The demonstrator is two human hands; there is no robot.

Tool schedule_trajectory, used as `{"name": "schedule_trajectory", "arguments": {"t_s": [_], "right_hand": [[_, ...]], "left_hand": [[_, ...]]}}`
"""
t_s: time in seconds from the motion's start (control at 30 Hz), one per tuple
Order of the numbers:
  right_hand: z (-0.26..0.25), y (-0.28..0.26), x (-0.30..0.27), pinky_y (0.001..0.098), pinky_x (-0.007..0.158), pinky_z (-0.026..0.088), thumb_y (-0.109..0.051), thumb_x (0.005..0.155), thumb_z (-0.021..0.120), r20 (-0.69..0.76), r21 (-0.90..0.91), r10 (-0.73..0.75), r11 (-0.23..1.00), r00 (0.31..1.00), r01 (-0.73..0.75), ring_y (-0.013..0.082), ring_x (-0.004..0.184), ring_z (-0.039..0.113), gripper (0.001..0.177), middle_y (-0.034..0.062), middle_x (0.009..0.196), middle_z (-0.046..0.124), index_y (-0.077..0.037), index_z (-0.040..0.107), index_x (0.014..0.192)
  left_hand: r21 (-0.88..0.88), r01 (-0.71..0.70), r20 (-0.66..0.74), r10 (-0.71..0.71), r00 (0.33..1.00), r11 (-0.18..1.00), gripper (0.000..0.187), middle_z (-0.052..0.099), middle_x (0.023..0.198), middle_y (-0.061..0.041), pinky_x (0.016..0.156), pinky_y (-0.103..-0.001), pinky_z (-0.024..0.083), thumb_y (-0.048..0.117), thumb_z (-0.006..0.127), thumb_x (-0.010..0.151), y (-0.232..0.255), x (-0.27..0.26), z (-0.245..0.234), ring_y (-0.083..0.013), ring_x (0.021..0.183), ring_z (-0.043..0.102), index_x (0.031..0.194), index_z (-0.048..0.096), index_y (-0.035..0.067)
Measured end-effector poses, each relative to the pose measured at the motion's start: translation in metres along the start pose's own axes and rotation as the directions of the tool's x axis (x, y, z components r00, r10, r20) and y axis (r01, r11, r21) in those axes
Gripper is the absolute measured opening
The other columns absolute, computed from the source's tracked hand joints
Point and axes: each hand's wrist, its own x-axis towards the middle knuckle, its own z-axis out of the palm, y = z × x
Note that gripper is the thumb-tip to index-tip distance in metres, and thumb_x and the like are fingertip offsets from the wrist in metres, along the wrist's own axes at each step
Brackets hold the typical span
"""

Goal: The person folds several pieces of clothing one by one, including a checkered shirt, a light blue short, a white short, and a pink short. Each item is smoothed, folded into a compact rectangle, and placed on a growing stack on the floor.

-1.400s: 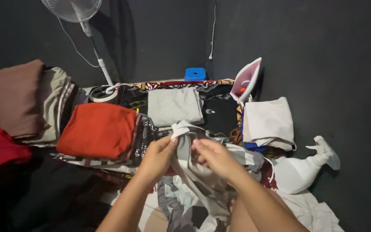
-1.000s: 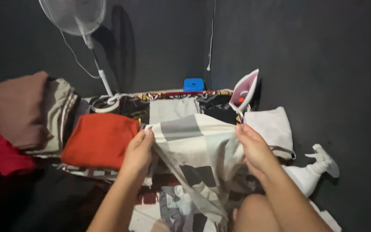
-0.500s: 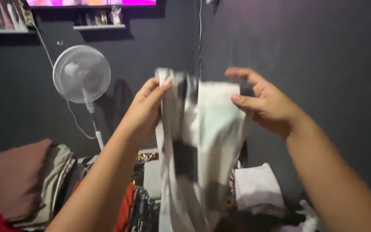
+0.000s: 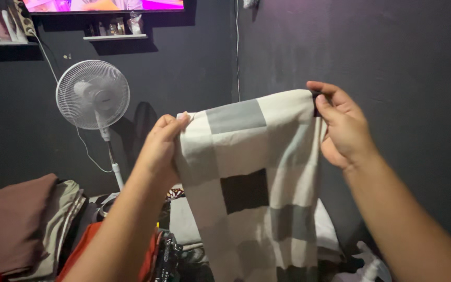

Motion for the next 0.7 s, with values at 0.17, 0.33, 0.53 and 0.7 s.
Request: {"name": "schedule_trajectory", "arguments": {"t_s": [0.17, 0.33, 0.53, 0.7], "right_hand": [[-0.007, -0.001, -0.011, 0.0335, 0.082, 0.058, -0.012, 0.106, 0.046, -0.031, -0.219, 0.298, 0.929, 0.954, -0.298, 0.0153, 0.093, 0.066, 0.025, 0.0050, 0.109, 0.068, -0.009, 0.065, 0.122], [-0.012, 0.014, -0.023, 0.0316, 0.078, 0.055, -0.014, 0.108, 0.047, -0.052, -0.396, 0.213, 0.892, 0.976, -0.216, 0.0160, 0.091, 0.064, 0.026, 0.0077, 0.106, 0.069, -0.005, 0.067, 0.122], [-0.019, 0.018, -0.022, 0.0293, 0.090, 0.059, -0.007, 0.108, 0.047, 0.013, -0.174, 0.030, 0.984, 0.999, -0.027, 0.0141, 0.099, 0.068, 0.025, 0.0085, 0.112, 0.069, -0.002, 0.063, 0.126], [-0.034, 0.015, -0.015, 0.0334, 0.093, 0.062, -0.003, 0.104, 0.048, -0.132, -0.080, -0.074, 0.995, 0.988, 0.064, 0.0162, 0.100, 0.069, 0.029, 0.0093, 0.115, 0.068, -0.005, 0.061, 0.130]], "left_hand": [[0.491, -0.210, -0.134, 0.312, 0.941, 0.846, 0.021, 0.056, 0.083, 0.000, 0.063, -0.037, 0.044, 0.018, 0.070, 0.100, -0.032, 0.035, -0.048, -0.0149, 0.072, 0.052, 0.096, 0.050, 0.013], [0.715, -0.091, -0.260, 0.385, 0.886, 0.694, 0.015, 0.064, 0.096, 0.001, 0.070, -0.030, 0.056, 0.016, 0.058, 0.097, -0.059, 0.039, -0.091, -0.0095, 0.081, 0.064, 0.111, 0.059, 0.010], [0.314, -0.263, -0.162, 0.324, 0.932, 0.912, 0.057, 0.060, 0.100, -0.004, 0.065, -0.032, 0.054, 0.019, 0.061, 0.095, -0.042, 0.036, -0.084, -0.0123, 0.081, 0.060, 0.146, 0.035, 0.017], [0.473, -0.134, -0.034, 0.170, 0.985, 0.871, 0.078, 0.055, 0.106, -0.016, 0.070, -0.034, 0.049, 0.010, 0.075, 0.096, -0.033, 0.028, -0.079, -0.0170, 0.086, 0.057, 0.158, 0.029, 0.012]]}}
